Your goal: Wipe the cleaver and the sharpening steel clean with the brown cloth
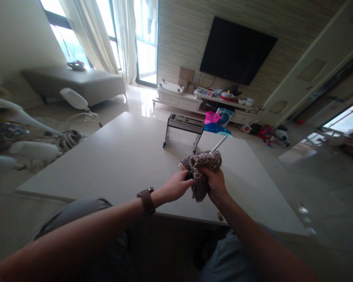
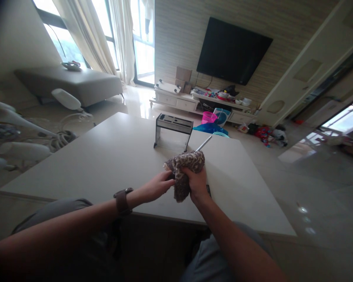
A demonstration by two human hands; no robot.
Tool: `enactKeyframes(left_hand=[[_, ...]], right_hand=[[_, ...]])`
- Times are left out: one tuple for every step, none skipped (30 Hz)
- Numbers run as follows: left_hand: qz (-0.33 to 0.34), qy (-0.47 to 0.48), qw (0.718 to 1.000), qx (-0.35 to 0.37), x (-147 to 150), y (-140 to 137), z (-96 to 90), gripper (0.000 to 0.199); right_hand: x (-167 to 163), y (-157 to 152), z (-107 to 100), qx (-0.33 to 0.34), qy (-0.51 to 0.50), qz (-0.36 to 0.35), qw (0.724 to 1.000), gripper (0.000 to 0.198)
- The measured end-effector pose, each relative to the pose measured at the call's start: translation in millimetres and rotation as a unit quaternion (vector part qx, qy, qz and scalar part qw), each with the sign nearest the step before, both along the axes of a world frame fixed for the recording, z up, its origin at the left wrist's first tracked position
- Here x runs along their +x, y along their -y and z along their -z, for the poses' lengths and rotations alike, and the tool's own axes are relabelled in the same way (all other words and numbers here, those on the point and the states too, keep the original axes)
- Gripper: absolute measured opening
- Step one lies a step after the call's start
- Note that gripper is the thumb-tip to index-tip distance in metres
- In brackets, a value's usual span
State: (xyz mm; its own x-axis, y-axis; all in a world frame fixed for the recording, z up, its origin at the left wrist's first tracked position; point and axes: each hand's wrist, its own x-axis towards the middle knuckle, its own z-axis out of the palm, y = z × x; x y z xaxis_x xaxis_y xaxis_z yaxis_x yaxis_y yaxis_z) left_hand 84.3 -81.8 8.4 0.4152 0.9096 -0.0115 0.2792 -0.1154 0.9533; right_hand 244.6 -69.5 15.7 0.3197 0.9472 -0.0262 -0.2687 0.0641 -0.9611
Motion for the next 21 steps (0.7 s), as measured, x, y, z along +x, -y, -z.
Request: enactKeyframes(left_hand=[[0.001, -0.005, 1.0, 0.013, 0, 1, -1.1, 0.028], [0.004, -0.009, 1.0, 0.025, 0, 1, -2.2, 0.029], [0.005, -0.012, 0.999, 0.036, 0, 2, -3.1, 0.029], [0.005, -0.014, 0.999, 0.044, 0, 3, -4.0, 0.029], [0.006, -0.016, 0.999, 0.049, 0, 3, -4.7, 0.027], [0.008, -0.02, 0.998, 0.052, 0, 4, -5.3, 0.025], [0.009, -0.025, 0.998, 0.053, 1, 5, -5.9, 0.022], [0.009, -0.031, 0.998, 0.052, 1, 5, -6.4, 0.019], [0.009, -0.037, 0.998, 0.05, 1, 6, -6.8, 0.016], [0.01, -0.043, 0.998, 0.048, 2, 7, -7.2, 0.015], [0.01, -0.048, 0.998, 0.046, 2, 7, -7.4, 0.014], [0.012, -0.051, 0.998, 0.044, 2, 8, -7.6, 0.015], [0.014, -0.053, 0.998, 0.042, 2, 9, -7.6, 0.016], [0.018, -0.055, 0.998, 0.04, 2, 10, -7.5, 0.017], [0.021, -0.056, 0.998, 0.037, 2, 11, -7.0, 0.017], [0.023, -0.057, 0.998, 0.033, 2, 11, -6.4, 0.017], [0.025, -0.057, 0.998, 0.029, 3, 12, -5.6, 0.017], [0.026, -0.059, 0.998, 0.025, 3, 12, -4.8, 0.017], [0.027, -0.061, 0.998, 0.021, 3, 13, -4.1, 0.017], [0.028, -0.062, 0.998, 0.018, 3, 13, -3.7, 0.017], [0.028, -0.062, 0.998, 0.017, 4, 13, -3.8, 0.017]], right_hand=[[0, 0, 0, 0.0, -0.005, 0.0, 1.0, 0.043], [1, -1, -1, 0.002, -0.011, 0.001, 1.0, 0.042], [2, -2, -1, 0.003, -0.016, 0.002, 1.0, 0.041], [3, -4, -2, 0.004, -0.021, 0.005, 1.0, 0.039], [5, -6, -3, 0.004, -0.026, 0.008, 1.0, 0.038], [8, -9, -3, 0.004, -0.031, 0.012, 0.999, 0.037], [11, -12, -5, 0.002, -0.037, 0.017, 0.999, 0.037], [15, -15, -6, 0.0, -0.044, 0.023, 0.999, 0.036], [18, -18, -7, -0.001, -0.051, 0.03, 0.998, 0.036], [23, -21, -9, -0.001, -0.059, 0.041, 0.997, 0.036], [27, -24, -11, 0.002, -0.066, 0.053, 0.996, 0.036], [31, -28, -13, 0.006, -0.073, 0.066, 0.995, 0.036], [36, -31, -15, 0.011, -0.08, 0.08, 0.994, 0.036], [41, -34, -17, 0.017, -0.084, 0.094, 0.992, 0.036], [46, -38, -18, 0.022, -0.088, 0.107, 0.99, 0.036], [51, -41, -19, 0.026, -0.09, 0.12, 0.988, 0.036], [56, -44, -19, 0.031, -0.091, 0.132, 0.987, 0.037], [61, -47, -19, 0.035, -0.091, 0.146, 0.985, 0.038], [66, -50, -17, 0.04, -0.091, 0.158, 0.983, 0.038], [71, -53, -16, 0.048, -0.089, 0.162, 0.982, 0.039], [76, -55, -14, 0.059, -0.087, 0.159, 0.982, 0.039]])
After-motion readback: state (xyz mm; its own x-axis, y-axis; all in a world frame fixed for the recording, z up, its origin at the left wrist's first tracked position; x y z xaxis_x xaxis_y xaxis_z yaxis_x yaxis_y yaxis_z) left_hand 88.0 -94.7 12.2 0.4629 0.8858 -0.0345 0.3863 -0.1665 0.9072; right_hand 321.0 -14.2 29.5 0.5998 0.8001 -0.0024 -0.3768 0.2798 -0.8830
